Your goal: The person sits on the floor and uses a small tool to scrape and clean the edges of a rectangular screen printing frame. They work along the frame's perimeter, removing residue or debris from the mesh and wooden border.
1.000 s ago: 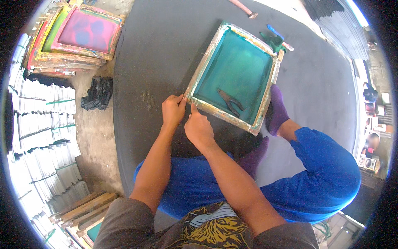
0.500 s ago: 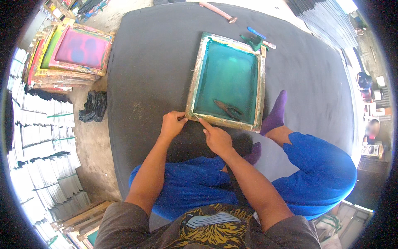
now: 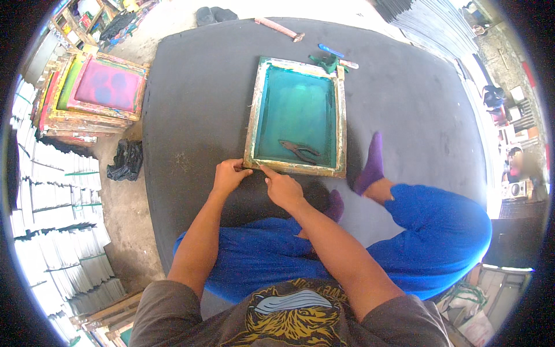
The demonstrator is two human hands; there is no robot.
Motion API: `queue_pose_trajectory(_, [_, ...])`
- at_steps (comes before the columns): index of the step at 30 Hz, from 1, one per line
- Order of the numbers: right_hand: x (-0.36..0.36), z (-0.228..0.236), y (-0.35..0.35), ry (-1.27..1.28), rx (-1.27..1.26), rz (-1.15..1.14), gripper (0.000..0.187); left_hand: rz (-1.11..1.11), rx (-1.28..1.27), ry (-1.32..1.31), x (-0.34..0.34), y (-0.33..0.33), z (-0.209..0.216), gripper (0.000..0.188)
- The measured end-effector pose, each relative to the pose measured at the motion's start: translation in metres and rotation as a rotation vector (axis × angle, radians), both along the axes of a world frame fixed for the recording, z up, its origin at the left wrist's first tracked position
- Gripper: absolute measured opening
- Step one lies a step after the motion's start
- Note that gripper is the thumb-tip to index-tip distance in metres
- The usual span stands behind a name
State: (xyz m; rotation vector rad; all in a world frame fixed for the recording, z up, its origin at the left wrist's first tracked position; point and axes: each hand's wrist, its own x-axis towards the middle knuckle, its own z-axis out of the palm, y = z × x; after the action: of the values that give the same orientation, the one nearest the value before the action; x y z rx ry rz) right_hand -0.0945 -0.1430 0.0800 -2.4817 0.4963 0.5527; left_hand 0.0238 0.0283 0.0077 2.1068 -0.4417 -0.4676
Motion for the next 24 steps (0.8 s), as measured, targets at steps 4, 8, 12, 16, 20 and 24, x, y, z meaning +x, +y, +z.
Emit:
queue_pose_trajectory(4, [-0.008, 0.007, -0.008, 0.018, 0.015, -0.024, 0.048, 0.027, -0.083, 0.003, -0.015, -0.004, 0.002, 0.037])
queue_pose_trajectory(8, [-0.021, 0.018, -0.007, 0.056, 0.048, -0.039, 0.050, 0.016, -0.041, 0.053, -0.024, -0.004, 0.009, 0.038])
queue_pose_trajectory(12, [-0.031, 0.013, -0.007, 0.020, 0.119, -0.065, 0.052, 0.114, 0.012, 0.097, -0.026, -0.012, 0.014, 0.035])
queue_pose_trajectory(16, [-0.035, 0.001, 0.003, -0.095, 0.158, -0.068, 0.055, 0.228, 0.073, 0.091, -0.029, -0.028, 0.019, 0.036])
queue_pose_trajectory(20, [-0.030, 0.006, 0.016, -0.054, 0.153, -0.114, 0.054, 0.254, 0.096, 0.064, -0.029, -0.029, 0.010, 0.038])
queue_pose_trajectory(24, [-0.027, 0.012, 0.020, -0.029, 0.150, -0.145, 0.053, 0.242, 0.078, 0.091, -0.026, -0.027, 0.007, 0.039])
